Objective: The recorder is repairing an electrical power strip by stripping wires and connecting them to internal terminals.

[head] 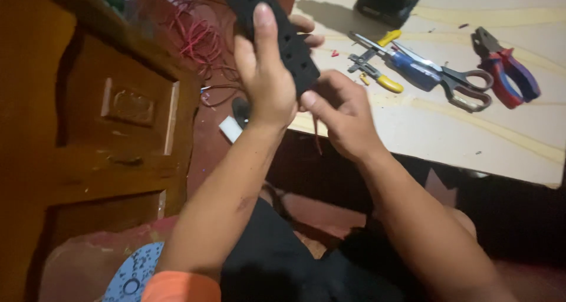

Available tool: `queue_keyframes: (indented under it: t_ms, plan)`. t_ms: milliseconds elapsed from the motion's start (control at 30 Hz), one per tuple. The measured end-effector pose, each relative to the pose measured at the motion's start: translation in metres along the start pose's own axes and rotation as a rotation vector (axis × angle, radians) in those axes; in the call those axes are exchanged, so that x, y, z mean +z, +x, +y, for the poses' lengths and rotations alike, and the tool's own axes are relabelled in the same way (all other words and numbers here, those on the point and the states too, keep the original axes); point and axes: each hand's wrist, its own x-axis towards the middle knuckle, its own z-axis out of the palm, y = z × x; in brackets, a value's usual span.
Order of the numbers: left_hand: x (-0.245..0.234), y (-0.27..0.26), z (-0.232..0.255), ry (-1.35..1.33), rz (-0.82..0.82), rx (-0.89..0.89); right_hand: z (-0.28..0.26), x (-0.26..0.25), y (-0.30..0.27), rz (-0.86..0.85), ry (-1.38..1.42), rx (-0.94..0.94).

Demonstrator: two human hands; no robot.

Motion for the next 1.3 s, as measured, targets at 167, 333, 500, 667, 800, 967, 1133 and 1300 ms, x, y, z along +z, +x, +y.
queue_keyframes:
  t_ms: [167, 333, 500, 667, 800, 967, 1133, 1300]
  plan:
    - [-0.025, -0.007, -0.026, 0.023, -0.091, -0.025, 0.030, -0.002, -0.003, 0.018, 0.050, 0.078]
    - [-0.032, 0.002, -0.016, -0.152, -0.160, -0.393, 0.048, -0.013, 0.002, -0.034, 0.220, 0.232]
    - [-0.061, 0.004, -0.055, -0.222, -0.160, -0.443, 0.028, -0.066, 0.028, -0.012, -0.447, 0.222]
    - [-0.065, 0.014, -0.072, -0.266, -0.168, -0.519, 0.006, -0.202, 0.045, 0.445, -0.977, -0.025]
    - [-0.052, 0.012, -0.091, -0.247, -0.192, -0.621, -0.002, -0.231, 0.050, 0.501, -1.315, 0.443]
    - [-0.039, 0.005, -0.108, -0.218, -0.205, -0.699, 0.003, -0.229, 0.061, 0.393, -1.479, 0.632]
    - [-0.040, -0.006, -0.102, -0.161, -0.256, -0.695, 0.027, -0.244, 0.068, 0.308, -1.544, 0.580]
    - [-0.042, -0.011, -0.089, -0.181, -0.292, -0.694, 0.016, -0.231, 0.062, 0.249, -1.471, 0.463]
